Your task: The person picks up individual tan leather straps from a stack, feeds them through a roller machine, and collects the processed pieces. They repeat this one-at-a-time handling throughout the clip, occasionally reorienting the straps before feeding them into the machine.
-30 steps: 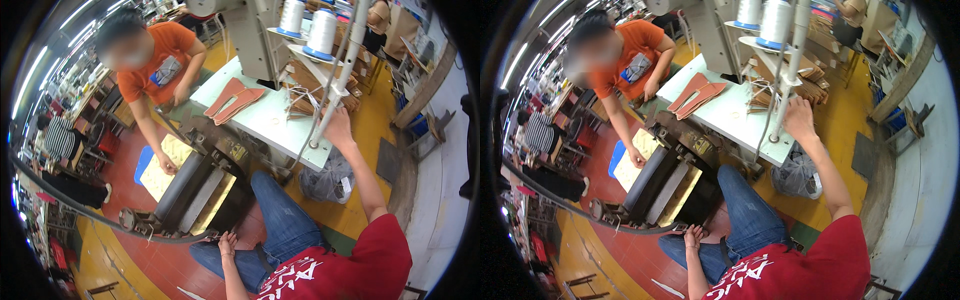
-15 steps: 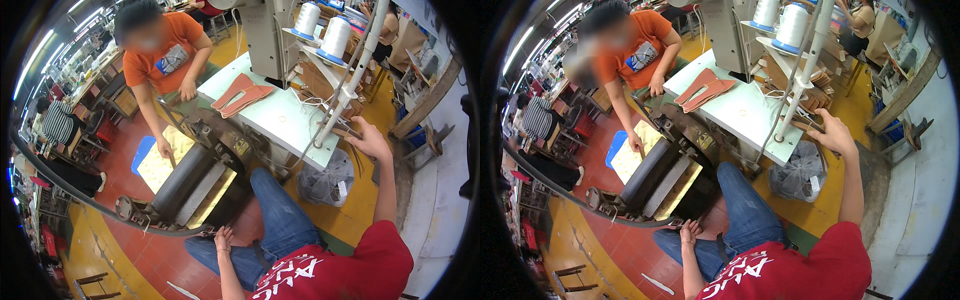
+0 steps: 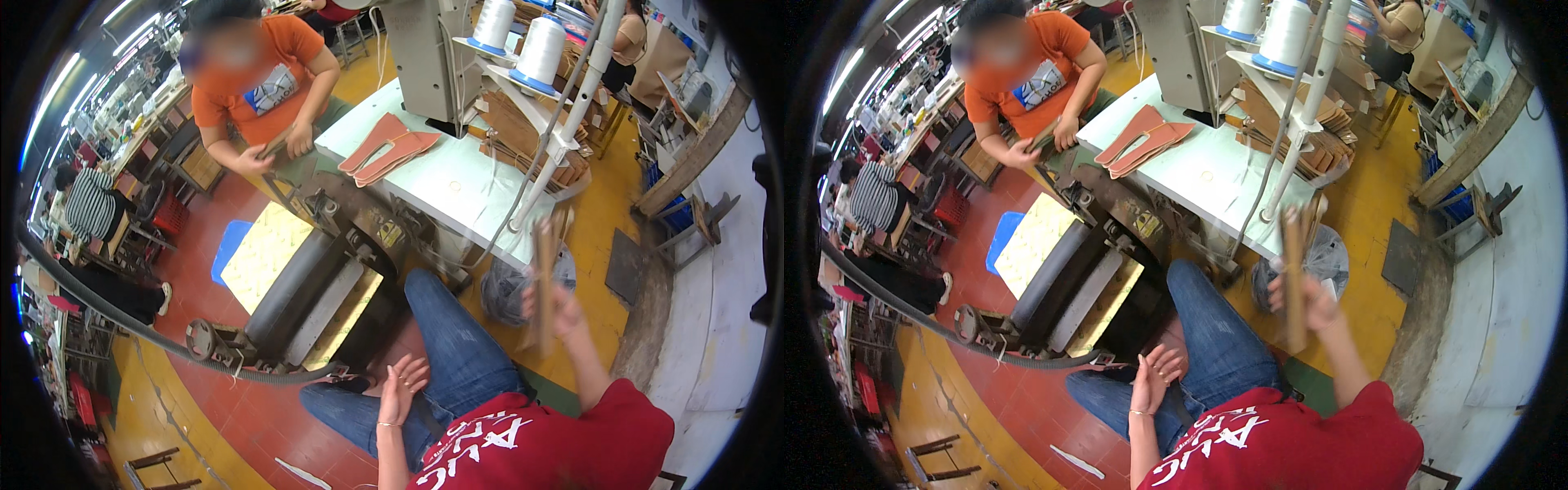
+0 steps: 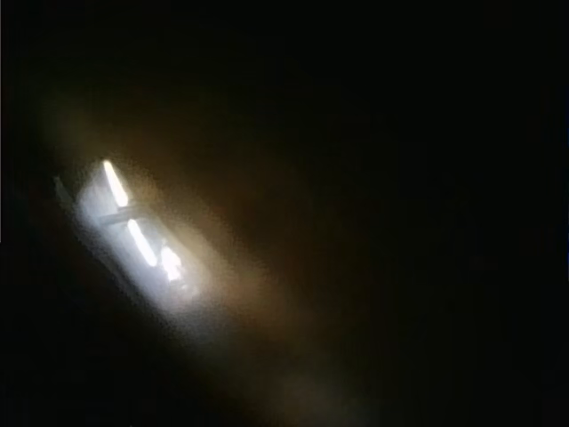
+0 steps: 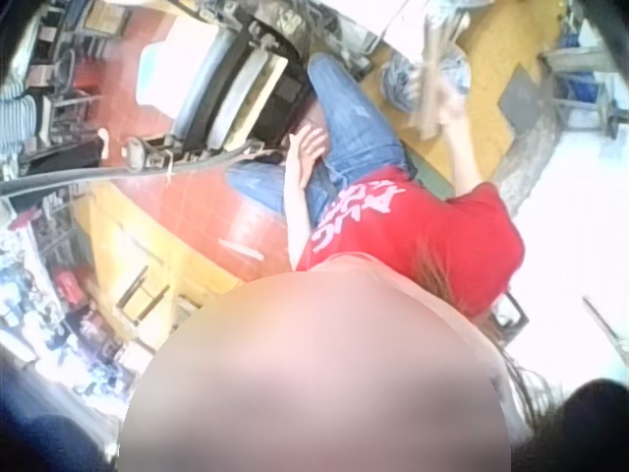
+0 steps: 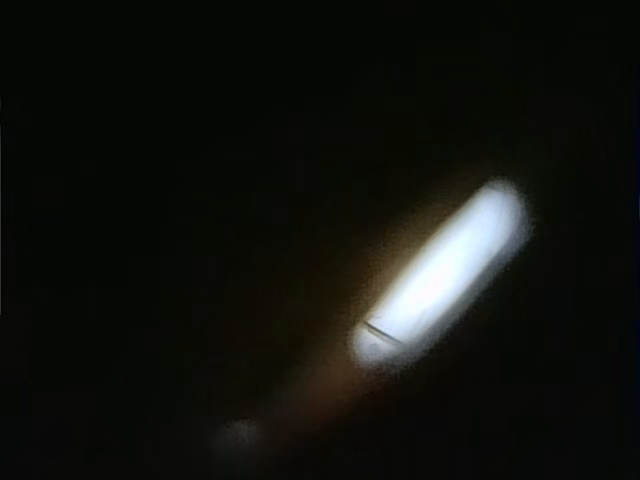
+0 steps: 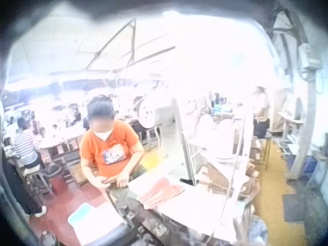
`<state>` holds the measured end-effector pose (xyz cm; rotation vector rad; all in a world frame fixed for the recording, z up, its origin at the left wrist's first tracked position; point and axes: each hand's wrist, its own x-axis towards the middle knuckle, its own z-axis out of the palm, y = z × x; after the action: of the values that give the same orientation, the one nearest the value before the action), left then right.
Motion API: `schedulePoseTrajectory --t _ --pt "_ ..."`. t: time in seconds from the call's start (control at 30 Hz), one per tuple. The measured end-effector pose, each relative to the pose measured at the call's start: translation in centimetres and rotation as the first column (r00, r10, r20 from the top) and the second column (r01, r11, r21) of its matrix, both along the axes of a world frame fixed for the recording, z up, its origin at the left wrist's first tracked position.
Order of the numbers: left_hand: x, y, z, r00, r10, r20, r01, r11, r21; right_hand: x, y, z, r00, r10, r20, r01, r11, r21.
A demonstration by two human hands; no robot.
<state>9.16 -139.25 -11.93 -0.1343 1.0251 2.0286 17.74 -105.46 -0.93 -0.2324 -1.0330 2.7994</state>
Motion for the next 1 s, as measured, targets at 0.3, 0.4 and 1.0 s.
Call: schedulePoseTrajectory --t 0.3,0.4,1.0 --pt "-1.6 2.5 8.1 0.908 -0.084 -0.41 0.035 0.992 -0.124 -5.5 -14.3 -2.5 0.828 0.541 0.146 -0.555 0.756 0.349" --pt "-1.3 2.0 8.4 0.923 -0.076 -0.377 0.024 0.99 -0.141 -6.7 -13.7 -1.7 0.719 0.641 0.269 -0.682 0.576 0.45" --pt "-0.4 1.2 6.8 0.967 -0.019 -0.252 -0.024 0.985 -0.169 -0.4 -0.1 -1.2 0.677 -0.716 0.171 0.216 0.415 0.884"
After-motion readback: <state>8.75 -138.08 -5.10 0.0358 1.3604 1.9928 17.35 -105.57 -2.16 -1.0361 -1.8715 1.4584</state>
